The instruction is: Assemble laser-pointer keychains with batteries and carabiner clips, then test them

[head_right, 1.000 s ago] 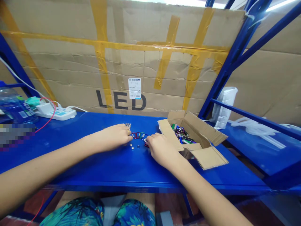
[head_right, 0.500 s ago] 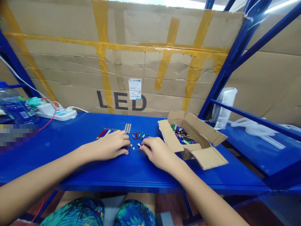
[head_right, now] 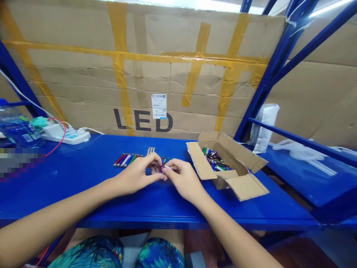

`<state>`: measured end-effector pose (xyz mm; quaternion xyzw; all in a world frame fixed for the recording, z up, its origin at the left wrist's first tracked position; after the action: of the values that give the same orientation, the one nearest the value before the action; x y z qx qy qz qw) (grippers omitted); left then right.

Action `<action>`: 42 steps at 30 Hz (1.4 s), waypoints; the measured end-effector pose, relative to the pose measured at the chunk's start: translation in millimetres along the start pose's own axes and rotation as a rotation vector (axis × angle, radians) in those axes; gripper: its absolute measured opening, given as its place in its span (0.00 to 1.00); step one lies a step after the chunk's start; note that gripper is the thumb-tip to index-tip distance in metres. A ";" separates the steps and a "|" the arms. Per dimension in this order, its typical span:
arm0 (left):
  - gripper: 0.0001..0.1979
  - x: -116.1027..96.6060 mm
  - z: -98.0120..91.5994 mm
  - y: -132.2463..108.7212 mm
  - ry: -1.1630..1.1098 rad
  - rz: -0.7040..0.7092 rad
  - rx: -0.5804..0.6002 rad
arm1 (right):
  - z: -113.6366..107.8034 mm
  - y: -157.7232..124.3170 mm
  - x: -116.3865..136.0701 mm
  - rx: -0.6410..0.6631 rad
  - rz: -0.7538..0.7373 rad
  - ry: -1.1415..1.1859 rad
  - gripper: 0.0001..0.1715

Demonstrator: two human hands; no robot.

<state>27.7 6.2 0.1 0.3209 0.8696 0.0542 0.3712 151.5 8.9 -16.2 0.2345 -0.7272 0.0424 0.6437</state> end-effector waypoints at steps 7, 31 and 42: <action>0.04 -4.0 -3.8 6.9 -0.039 0.032 -0.060 | -6.7 -4.3 4.4 -0.017 -0.008 -0.057 0.13; 0.06 -14.4 -6.8 11.6 0.222 0.219 0.053 | -12.6 0.0 -4.1 -0.060 -0.014 -0.034 0.07; 0.04 14.9 -38.4 24.0 0.220 0.028 -0.132 | -29.5 -7.6 23.9 -0.085 0.003 -0.172 0.08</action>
<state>6.2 39.6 26.5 0.3000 0.8951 0.1512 0.2931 180.1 6.1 9.8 0.2087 -0.7813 -0.0076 0.5882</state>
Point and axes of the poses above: each hand's wrist, its own y-axis towards the middle knuckle, its own z-axis out of the palm, x = y × z, the point moved 7 cm from there along y, towards the middle knuckle, and after that the axes turned 8 degrees about y, right-handed, at the moved point
